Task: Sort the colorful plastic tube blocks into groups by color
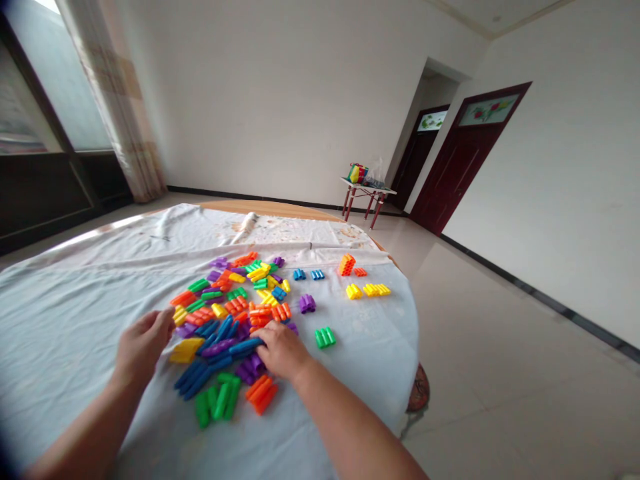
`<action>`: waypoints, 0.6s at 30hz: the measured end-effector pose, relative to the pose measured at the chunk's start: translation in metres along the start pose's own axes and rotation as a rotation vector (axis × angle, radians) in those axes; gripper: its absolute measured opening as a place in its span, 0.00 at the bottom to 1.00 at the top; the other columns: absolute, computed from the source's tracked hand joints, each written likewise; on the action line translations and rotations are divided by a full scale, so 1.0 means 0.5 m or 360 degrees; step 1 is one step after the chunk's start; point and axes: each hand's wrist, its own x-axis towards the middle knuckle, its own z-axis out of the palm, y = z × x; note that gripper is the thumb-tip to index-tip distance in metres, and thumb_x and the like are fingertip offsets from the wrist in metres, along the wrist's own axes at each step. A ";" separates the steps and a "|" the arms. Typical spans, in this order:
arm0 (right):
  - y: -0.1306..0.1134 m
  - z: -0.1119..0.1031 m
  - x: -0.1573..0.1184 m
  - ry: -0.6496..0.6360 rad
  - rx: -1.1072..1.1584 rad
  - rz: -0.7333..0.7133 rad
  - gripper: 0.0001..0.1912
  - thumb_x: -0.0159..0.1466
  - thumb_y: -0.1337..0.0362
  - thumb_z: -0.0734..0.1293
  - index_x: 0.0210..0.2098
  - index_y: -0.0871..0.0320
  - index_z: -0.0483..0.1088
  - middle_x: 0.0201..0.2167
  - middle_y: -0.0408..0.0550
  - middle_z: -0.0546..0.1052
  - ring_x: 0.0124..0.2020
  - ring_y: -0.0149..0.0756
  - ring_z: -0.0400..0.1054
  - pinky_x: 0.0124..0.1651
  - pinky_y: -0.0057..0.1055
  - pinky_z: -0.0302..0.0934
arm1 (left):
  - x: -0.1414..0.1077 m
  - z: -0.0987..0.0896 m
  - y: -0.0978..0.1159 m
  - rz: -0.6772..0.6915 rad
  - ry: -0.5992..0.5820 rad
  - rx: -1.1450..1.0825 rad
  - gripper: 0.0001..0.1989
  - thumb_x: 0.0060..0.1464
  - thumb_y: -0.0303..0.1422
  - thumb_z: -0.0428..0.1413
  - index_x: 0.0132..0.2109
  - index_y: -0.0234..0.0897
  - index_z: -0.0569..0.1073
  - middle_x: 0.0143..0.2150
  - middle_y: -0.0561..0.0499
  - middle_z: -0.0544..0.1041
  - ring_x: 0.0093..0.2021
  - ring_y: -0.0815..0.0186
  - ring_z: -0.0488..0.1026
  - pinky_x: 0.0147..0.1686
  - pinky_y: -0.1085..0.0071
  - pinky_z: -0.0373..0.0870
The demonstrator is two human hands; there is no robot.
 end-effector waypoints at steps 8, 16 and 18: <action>-0.016 0.001 0.003 0.0114 0.0417 0.0331 0.12 0.59 0.62 0.66 0.41 0.59 0.73 0.32 0.45 0.78 0.31 0.31 0.70 0.34 0.25 0.62 | -0.016 0.011 -0.018 0.0064 0.0061 0.0041 0.18 0.49 0.47 0.48 0.23 0.37 0.64 0.16 0.58 0.58 0.19 0.71 0.57 0.19 0.75 0.54; -0.019 0.020 0.016 0.0269 0.0494 0.0240 0.13 0.58 0.60 0.67 0.42 0.58 0.74 0.33 0.46 0.78 0.31 0.32 0.70 0.35 0.27 0.63 | -0.045 0.032 0.025 0.0930 -0.0527 0.0184 0.18 0.52 0.47 0.51 0.42 0.43 0.75 0.43 0.49 0.76 0.46 0.61 0.69 0.48 0.65 0.65; -0.022 0.022 0.016 0.0283 0.0445 0.0188 0.13 0.59 0.61 0.68 0.42 0.58 0.74 0.34 0.47 0.77 0.33 0.33 0.70 0.37 0.27 0.63 | -0.051 0.039 0.026 0.1045 -0.0617 0.0318 0.17 0.51 0.46 0.53 0.45 0.46 0.75 0.45 0.48 0.76 0.49 0.59 0.68 0.52 0.60 0.63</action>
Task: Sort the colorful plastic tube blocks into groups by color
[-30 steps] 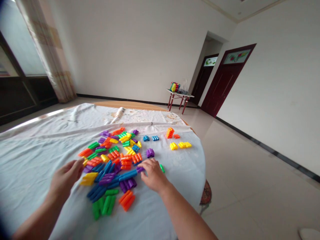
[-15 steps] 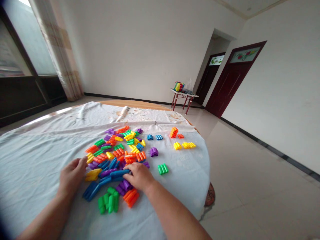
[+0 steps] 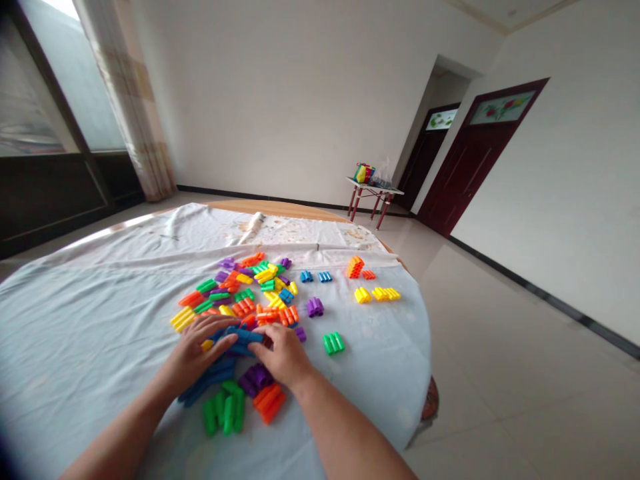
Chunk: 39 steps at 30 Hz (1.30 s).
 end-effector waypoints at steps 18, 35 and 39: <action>0.038 -0.041 -0.016 0.0043 -0.0193 -0.0122 0.19 0.54 0.58 0.72 0.44 0.55 0.73 0.39 0.48 0.72 0.40 0.34 0.68 0.45 0.30 0.63 | -0.003 0.000 -0.013 -0.0407 0.0086 -0.0265 0.21 0.45 0.51 0.55 0.38 0.39 0.77 0.38 0.48 0.79 0.39 0.61 0.75 0.42 0.66 0.72; 0.050 -0.057 -0.006 -0.0315 -0.0380 -0.0219 0.19 0.51 0.61 0.73 0.42 0.56 0.73 0.38 0.46 0.76 0.42 0.36 0.69 0.49 0.32 0.59 | 0.012 0.003 -0.049 -0.0457 -0.0009 -0.0108 0.20 0.48 0.49 0.53 0.39 0.39 0.76 0.33 0.51 0.80 0.32 0.64 0.76 0.32 0.74 0.72; 0.044 -0.057 -0.005 -0.0281 -0.0375 -0.0220 0.17 0.51 0.61 0.73 0.40 0.55 0.74 0.37 0.44 0.77 0.41 0.35 0.69 0.49 0.31 0.59 | 0.014 0.004 -0.054 -0.0463 -0.0011 -0.0094 0.20 0.48 0.50 0.53 0.40 0.40 0.76 0.33 0.51 0.80 0.34 0.63 0.76 0.33 0.73 0.73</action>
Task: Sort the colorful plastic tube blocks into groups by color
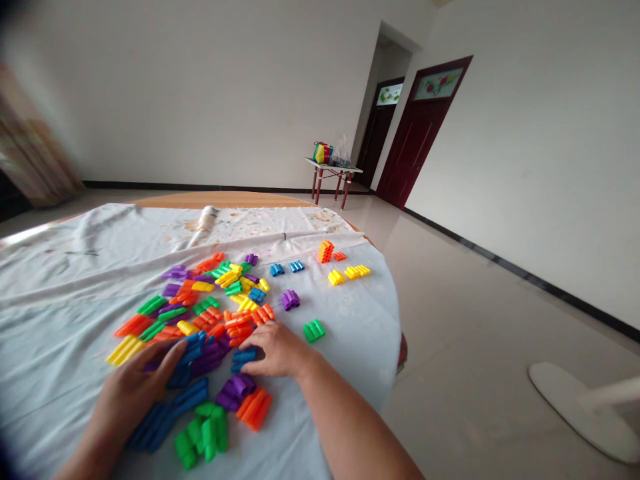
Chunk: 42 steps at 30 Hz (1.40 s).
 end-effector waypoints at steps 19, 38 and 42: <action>0.142 -0.143 -0.085 0.1003 -0.0178 0.0717 0.16 0.56 0.62 0.66 0.43 0.61 0.71 0.38 0.52 0.74 0.36 0.36 0.68 0.41 0.34 0.65 | 0.000 -0.014 0.010 -0.0198 0.0068 0.0151 0.19 0.44 0.52 0.54 0.38 0.45 0.76 0.31 0.57 0.80 0.32 0.63 0.76 0.30 0.72 0.72; 0.199 -0.112 -0.110 0.0905 -0.0160 0.0873 0.12 0.53 0.66 0.66 0.37 0.60 0.74 0.34 0.51 0.75 0.33 0.36 0.69 0.39 0.33 0.66 | -0.017 -0.027 0.044 -0.0354 0.0163 -0.0049 0.23 0.37 0.55 0.54 0.33 0.43 0.77 0.26 0.54 0.78 0.26 0.62 0.75 0.26 0.72 0.71; 0.203 -0.109 -0.111 0.0930 -0.0130 0.0891 0.13 0.53 0.66 0.66 0.38 0.61 0.74 0.34 0.51 0.76 0.33 0.37 0.69 0.40 0.34 0.66 | -0.015 -0.025 0.034 -0.0299 0.0193 -0.0015 0.22 0.38 0.54 0.55 0.33 0.43 0.77 0.27 0.53 0.79 0.27 0.62 0.75 0.27 0.72 0.72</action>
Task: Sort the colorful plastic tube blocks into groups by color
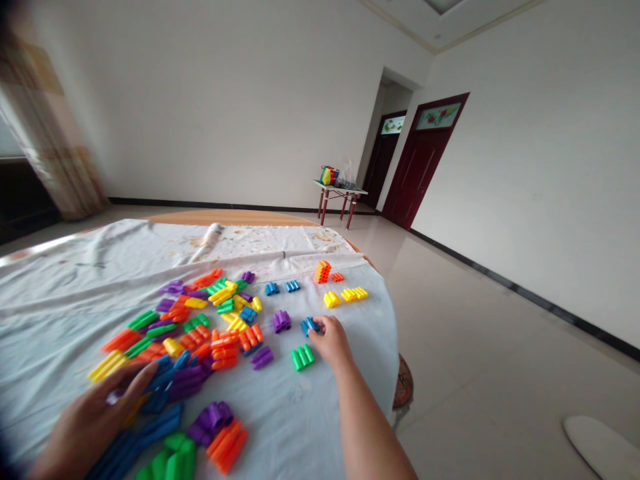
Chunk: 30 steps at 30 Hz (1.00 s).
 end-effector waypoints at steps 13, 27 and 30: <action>-0.035 0.004 0.049 0.0044 0.0083 -0.0129 0.15 0.56 0.61 0.65 0.42 0.60 0.73 0.38 0.51 0.76 0.34 0.37 0.68 0.42 0.36 0.64 | 0.000 0.007 -0.009 0.0141 0.0007 0.0023 0.23 0.42 0.55 0.53 0.35 0.41 0.77 0.26 0.52 0.78 0.26 0.63 0.74 0.26 0.73 0.71; -0.167 0.176 0.249 -0.0267 -0.0498 -0.0007 0.11 0.57 0.62 0.66 0.39 0.55 0.73 0.41 0.47 0.77 0.44 0.36 0.69 0.46 0.29 0.60 | 0.024 0.030 -0.052 0.0305 -0.0036 0.0033 0.19 0.49 0.50 0.52 0.38 0.42 0.76 0.33 0.54 0.80 0.32 0.65 0.75 0.32 0.75 0.71; -0.158 0.196 0.253 -0.0301 -0.0595 0.0060 0.09 0.57 0.62 0.66 0.38 0.54 0.74 0.41 0.47 0.77 0.45 0.38 0.69 0.46 0.31 0.59 | 0.022 0.032 -0.049 0.0331 -0.0045 0.0030 0.18 0.50 0.49 0.52 0.39 0.42 0.76 0.34 0.54 0.80 0.33 0.66 0.75 0.33 0.75 0.71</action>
